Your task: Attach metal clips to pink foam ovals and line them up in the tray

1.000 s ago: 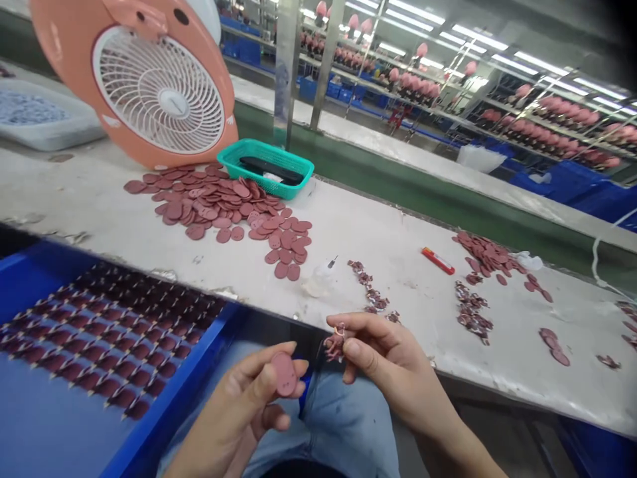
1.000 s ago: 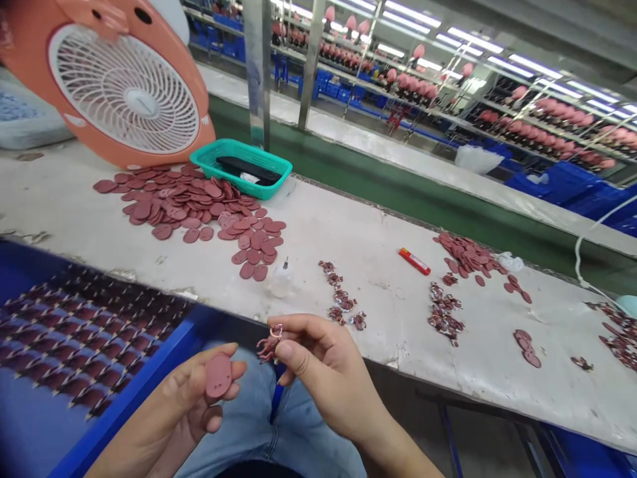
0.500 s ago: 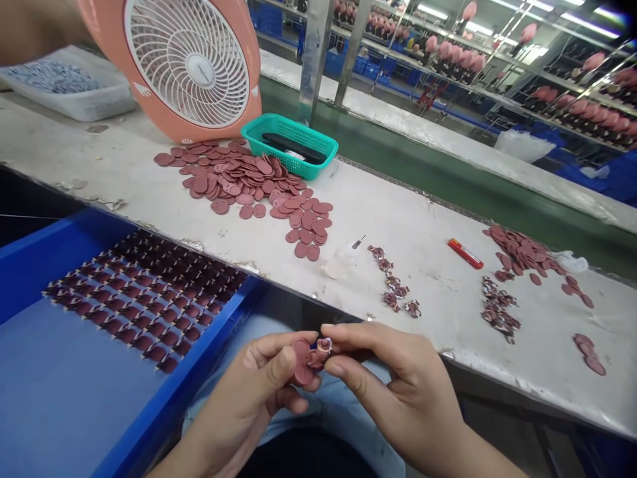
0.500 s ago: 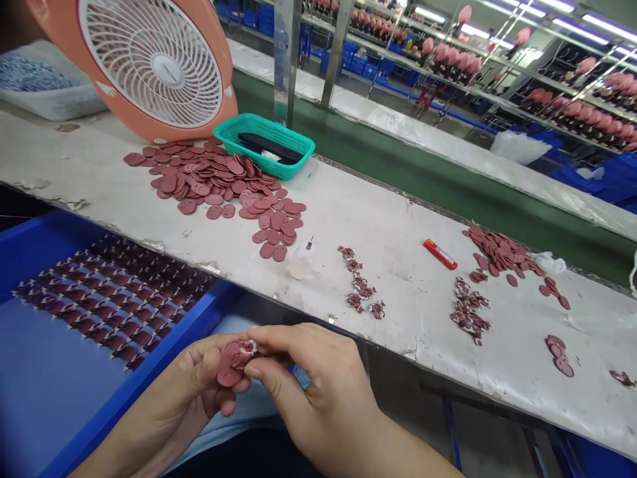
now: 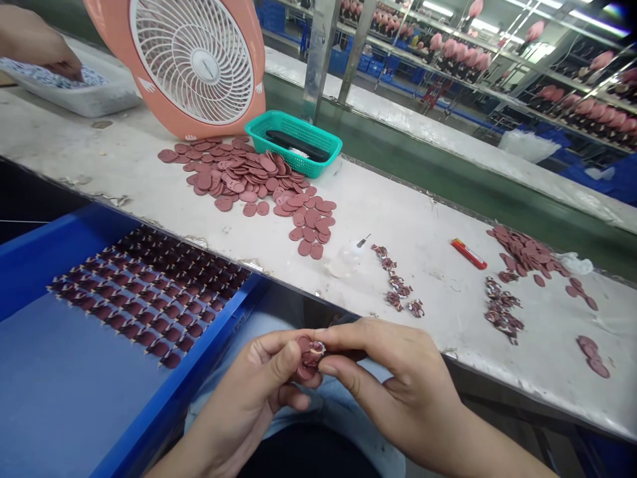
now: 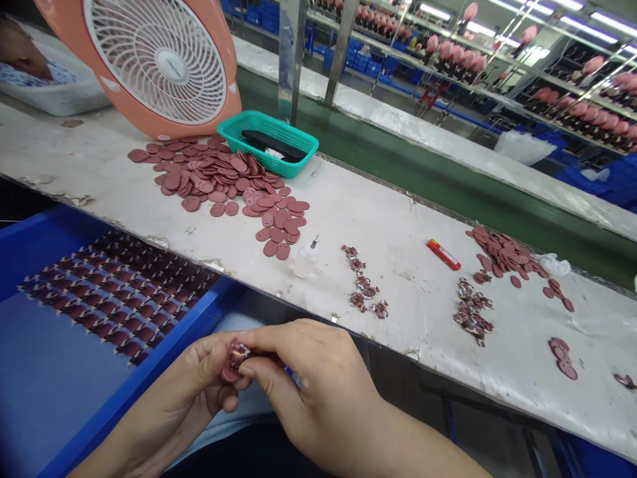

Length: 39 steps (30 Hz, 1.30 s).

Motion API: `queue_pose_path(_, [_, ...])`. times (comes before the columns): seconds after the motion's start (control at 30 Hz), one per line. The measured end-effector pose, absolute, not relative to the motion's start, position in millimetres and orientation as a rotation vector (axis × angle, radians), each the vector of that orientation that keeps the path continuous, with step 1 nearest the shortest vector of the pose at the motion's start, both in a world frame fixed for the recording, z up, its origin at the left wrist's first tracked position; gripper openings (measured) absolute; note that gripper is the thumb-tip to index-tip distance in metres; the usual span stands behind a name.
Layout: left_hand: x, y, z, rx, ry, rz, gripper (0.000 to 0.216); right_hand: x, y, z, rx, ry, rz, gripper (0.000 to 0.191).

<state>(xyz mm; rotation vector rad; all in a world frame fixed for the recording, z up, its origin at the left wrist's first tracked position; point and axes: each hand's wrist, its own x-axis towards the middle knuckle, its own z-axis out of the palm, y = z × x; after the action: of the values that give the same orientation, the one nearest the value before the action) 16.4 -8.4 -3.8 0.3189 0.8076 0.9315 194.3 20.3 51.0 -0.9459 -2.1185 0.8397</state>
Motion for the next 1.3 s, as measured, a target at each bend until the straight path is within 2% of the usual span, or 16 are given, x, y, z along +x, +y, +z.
queue_pose_path(0.53, [15, -9, 2, 0.265, 0.869, 0.95, 0.035, 189, 26, 63, -0.841, -2.265, 0.773, 0.029])
queue_pose_path(0.7, [15, -14, 12, 0.261, 0.893, 0.973, 0.035, 188, 20, 65, -0.771, -2.249, 0.795, 0.039])
queue_pose_path(0.9, [12, -14, 14, 0.253, 0.888, 0.943, 0.031, 193, 19, 61, -0.616, -2.228, 0.818, 0.025])
queue_pose_path(1.17, [15, -13, 2, 0.219, 0.758, 0.952, 0.03, 187, 18, 59, -0.683, -2.235, 0.799, 0.023])
queue_pose_path(1.3, [15, -12, -4, 0.228, 0.674, 0.925, 0.03, 191, 17, 60, -0.779, -2.212, 0.63, 0.039])
